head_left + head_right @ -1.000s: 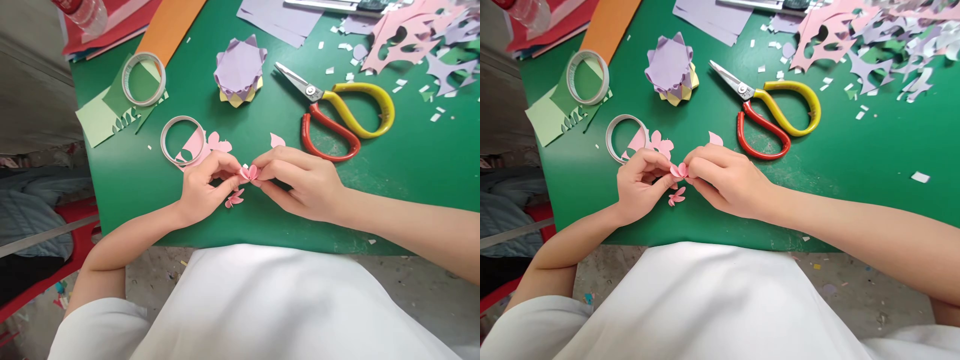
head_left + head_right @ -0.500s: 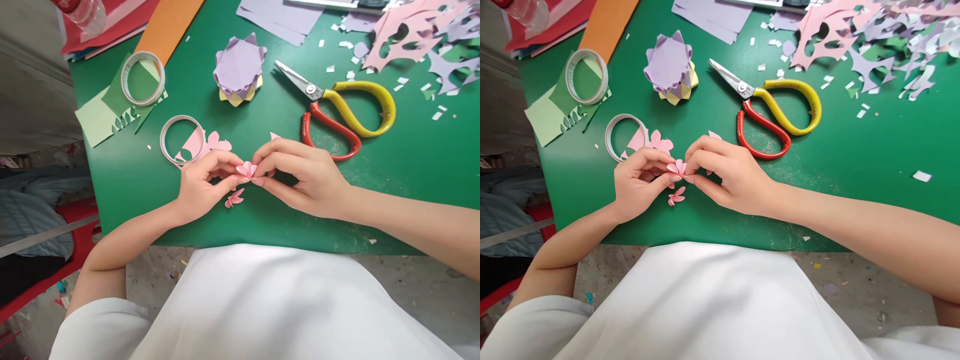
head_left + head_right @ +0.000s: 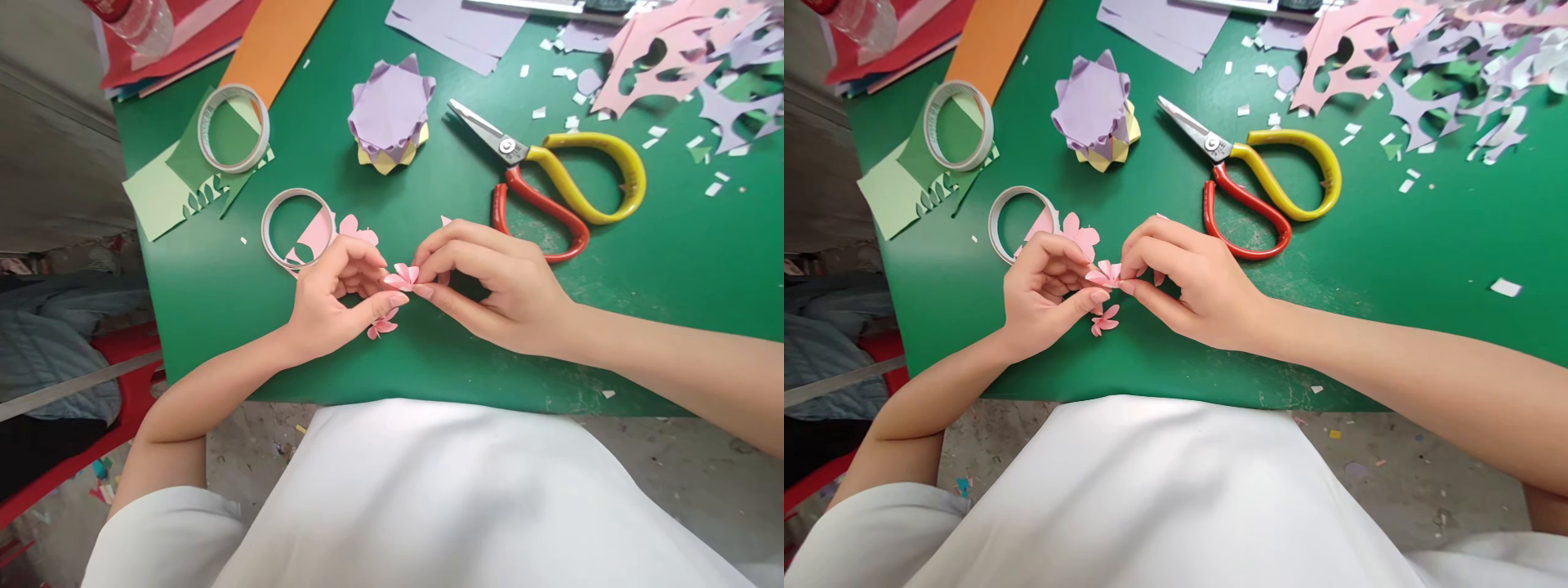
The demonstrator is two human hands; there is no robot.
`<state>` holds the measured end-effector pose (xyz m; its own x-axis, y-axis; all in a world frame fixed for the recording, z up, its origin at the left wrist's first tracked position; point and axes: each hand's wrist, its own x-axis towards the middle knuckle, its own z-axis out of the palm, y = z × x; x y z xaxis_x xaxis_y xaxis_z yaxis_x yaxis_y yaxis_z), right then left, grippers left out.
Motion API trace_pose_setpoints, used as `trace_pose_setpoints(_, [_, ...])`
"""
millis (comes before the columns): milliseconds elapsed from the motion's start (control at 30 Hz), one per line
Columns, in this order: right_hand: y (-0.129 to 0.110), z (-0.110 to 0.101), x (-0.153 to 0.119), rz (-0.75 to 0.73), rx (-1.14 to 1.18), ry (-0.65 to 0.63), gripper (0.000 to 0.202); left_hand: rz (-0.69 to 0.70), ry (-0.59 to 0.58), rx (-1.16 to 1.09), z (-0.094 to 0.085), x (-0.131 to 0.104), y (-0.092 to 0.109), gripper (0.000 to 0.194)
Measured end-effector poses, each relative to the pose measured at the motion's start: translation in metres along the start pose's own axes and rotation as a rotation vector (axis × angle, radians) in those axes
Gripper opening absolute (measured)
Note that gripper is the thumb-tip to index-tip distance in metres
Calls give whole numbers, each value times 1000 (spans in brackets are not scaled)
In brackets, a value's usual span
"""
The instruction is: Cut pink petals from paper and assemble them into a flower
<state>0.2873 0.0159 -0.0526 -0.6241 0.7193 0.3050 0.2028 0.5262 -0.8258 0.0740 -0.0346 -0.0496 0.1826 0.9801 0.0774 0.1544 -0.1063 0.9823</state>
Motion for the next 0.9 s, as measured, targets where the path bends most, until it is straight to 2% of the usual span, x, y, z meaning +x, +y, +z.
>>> trace_pose_setpoints(167, [0, 1, 0, -2, -9, 7, 15, 39, -62, 7, 0, 1, 1, 15])
trace_pose_setpoints(267, [1, 2, -2, -34, -15, 12, 13, 85, -59, 30, 1, 2, 1, 6])
trace_pose_setpoints(467, [3, 3, -3, -97, -53, 19, 10, 85, -16, 66, 3, 2, 3, 9])
trace_pose_setpoints(567, [2, 3, -4, -84, -48, 17, 7, 62, -32, 64, 3, 0, 2, 10])
trace_pose_setpoints(633, [0, 4, -5, -42, 7, 12, 2, 53, -66, 53, 3, -1, 2, 8])
trace_pose_setpoints(767, [-5, 5, -6, 71, 236, 4, 15, 20, -108, 18, 2, -1, 2, 7])
trace_pose_setpoints(900, [-9, 6, -5, 172, 439, -12, 12, -17, -112, 15, 0, 2, 2, 6])
